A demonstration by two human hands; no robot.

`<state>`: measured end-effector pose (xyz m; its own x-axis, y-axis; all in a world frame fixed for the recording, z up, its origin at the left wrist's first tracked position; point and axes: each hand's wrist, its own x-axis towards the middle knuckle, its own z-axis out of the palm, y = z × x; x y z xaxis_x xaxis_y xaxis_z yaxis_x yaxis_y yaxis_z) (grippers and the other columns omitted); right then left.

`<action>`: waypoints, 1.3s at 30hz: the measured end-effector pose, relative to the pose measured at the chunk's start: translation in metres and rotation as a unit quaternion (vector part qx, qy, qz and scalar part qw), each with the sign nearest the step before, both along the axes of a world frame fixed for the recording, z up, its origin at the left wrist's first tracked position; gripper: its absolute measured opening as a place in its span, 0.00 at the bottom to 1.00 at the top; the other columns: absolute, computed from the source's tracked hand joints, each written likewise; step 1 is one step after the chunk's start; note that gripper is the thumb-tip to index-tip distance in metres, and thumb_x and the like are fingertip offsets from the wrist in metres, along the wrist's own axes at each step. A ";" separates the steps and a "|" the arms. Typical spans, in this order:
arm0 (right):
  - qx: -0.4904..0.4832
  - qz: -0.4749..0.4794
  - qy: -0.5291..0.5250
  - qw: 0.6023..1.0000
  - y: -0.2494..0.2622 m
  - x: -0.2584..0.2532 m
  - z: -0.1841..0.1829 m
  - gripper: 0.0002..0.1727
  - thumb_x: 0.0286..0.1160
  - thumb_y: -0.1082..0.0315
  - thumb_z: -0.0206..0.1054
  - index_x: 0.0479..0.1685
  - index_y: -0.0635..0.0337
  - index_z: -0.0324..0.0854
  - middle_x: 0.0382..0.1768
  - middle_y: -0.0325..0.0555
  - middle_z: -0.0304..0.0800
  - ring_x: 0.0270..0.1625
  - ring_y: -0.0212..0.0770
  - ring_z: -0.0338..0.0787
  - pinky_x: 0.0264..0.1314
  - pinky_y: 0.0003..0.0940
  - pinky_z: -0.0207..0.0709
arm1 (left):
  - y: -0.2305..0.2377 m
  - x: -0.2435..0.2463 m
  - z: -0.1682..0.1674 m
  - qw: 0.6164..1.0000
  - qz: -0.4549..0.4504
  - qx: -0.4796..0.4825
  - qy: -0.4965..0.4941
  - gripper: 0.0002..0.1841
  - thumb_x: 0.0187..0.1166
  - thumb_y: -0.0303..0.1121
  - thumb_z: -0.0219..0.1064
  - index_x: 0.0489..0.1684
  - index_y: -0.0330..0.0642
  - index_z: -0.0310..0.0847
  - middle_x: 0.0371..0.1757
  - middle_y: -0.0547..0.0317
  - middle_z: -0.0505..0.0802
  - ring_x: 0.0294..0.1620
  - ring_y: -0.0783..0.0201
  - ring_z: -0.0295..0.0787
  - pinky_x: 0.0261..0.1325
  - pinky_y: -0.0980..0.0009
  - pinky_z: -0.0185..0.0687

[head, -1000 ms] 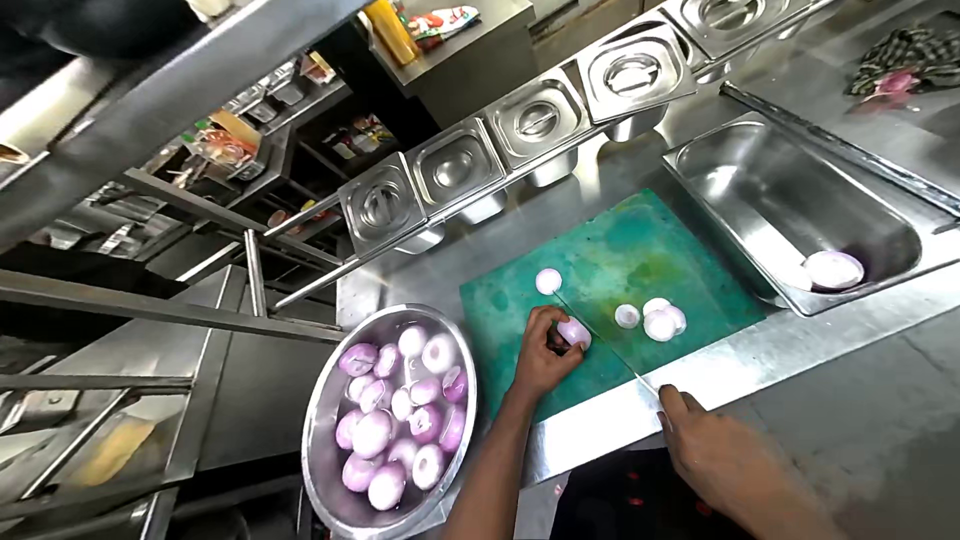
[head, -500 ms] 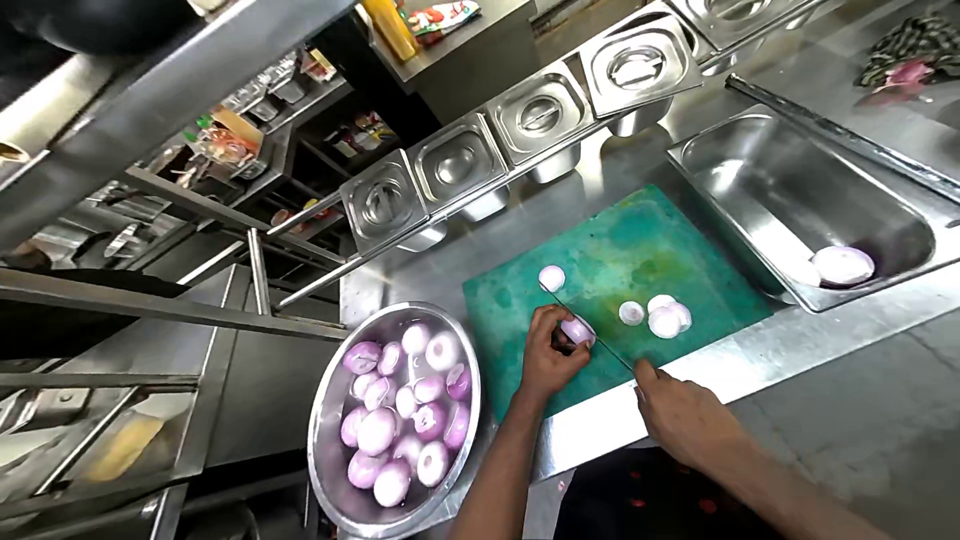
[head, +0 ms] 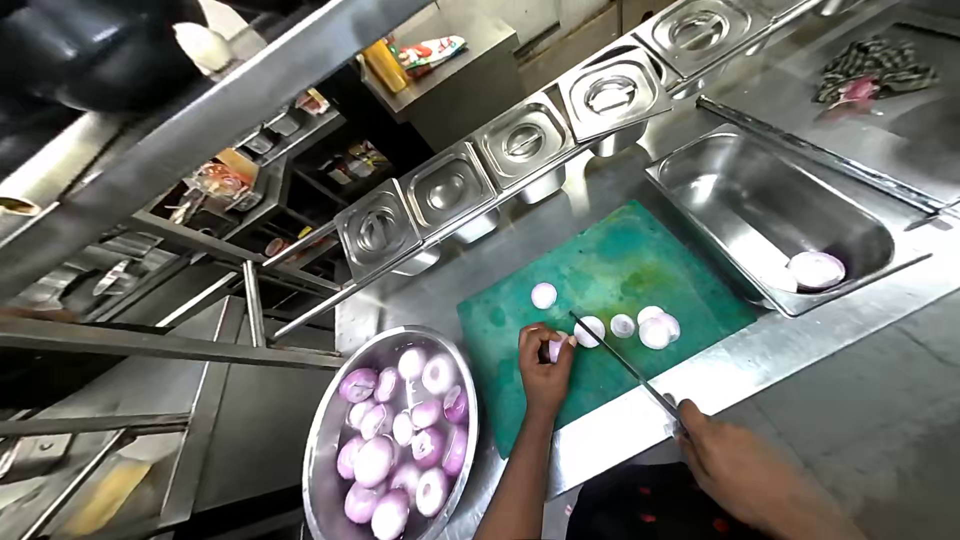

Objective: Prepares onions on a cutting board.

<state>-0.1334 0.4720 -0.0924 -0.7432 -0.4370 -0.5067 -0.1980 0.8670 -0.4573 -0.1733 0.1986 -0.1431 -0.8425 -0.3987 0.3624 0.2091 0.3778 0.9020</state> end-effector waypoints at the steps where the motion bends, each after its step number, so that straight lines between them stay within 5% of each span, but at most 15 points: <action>1: 0.011 0.007 -0.004 1.000 -0.006 -0.002 0.003 0.20 0.88 0.53 0.52 0.65 0.59 0.71 0.41 0.59 0.90 0.43 0.64 0.94 0.40 0.61 0.86 | 0.000 0.001 0.000 1.000 0.000 0.014 0.001 0.08 0.66 0.35 0.79 0.37 0.47 0.86 0.51 0.59 0.86 0.45 0.66 0.85 0.42 0.74 0.86; 6: 0.043 0.041 -0.015 0.998 -0.026 0.000 0.009 0.20 0.89 0.56 0.49 0.68 0.58 0.69 0.49 0.61 0.90 0.48 0.65 0.94 0.44 0.60 0.86 | -0.014 0.014 -0.001 0.997 -0.061 0.039 -0.030 0.19 0.63 0.31 0.74 0.55 0.44 0.87 0.64 0.54 0.83 0.49 0.65 0.86 0.43 0.72 0.89; 16: 0.052 0.052 0.016 0.997 -0.032 0.001 0.004 0.19 0.88 0.58 0.51 0.67 0.60 0.71 0.48 0.61 0.90 0.47 0.64 0.94 0.42 0.60 0.86 | -0.031 0.023 0.007 0.988 -0.094 0.062 -0.102 0.29 0.57 0.27 0.81 0.63 0.49 0.81 0.67 0.53 0.81 0.49 0.58 0.90 0.43 0.63 0.95; 19: 0.055 0.055 0.035 0.996 -0.033 0.001 0.003 0.19 0.88 0.58 0.51 0.66 0.60 0.72 0.47 0.60 0.90 0.46 0.64 0.95 0.41 0.59 0.86 | -0.030 0.020 0.008 0.988 -0.083 0.060 -0.114 0.28 0.55 0.28 0.82 0.59 0.49 0.79 0.64 0.54 0.81 0.44 0.59 0.89 0.40 0.63 0.94; 25: 0.017 0.045 0.208 0.977 -0.035 0.005 0.009 0.13 0.82 0.61 0.58 0.52 0.60 0.78 0.33 0.55 0.89 0.26 0.59 0.92 0.22 0.52 0.83 | -0.030 0.016 0.015 0.988 -0.083 0.014 -0.128 0.23 0.53 0.31 0.80 0.51 0.50 0.82 0.62 0.56 0.81 0.46 0.64 0.87 0.38 0.69 0.91; 34: 0.037 0.070 0.190 0.979 -0.038 0.004 0.018 0.14 0.84 0.60 0.56 0.56 0.59 0.77 0.35 0.55 0.90 0.28 0.57 0.93 0.24 0.50 0.84 | -0.027 0.015 0.017 0.988 -0.079 0.016 -0.129 0.23 0.52 0.30 0.81 0.49 0.49 0.82 0.61 0.55 0.82 0.47 0.62 0.88 0.39 0.66 0.94; 39: 0.039 0.085 0.089 0.992 -0.061 -0.020 0.028 0.17 0.89 0.61 0.50 0.66 0.61 0.73 0.43 0.60 0.90 0.42 0.63 0.95 0.38 0.56 0.86 | -0.025 0.016 0.016 0.989 -0.075 0.016 -0.124 0.24 0.52 0.30 0.82 0.51 0.50 0.83 0.62 0.56 0.82 0.48 0.62 0.89 0.40 0.66 0.95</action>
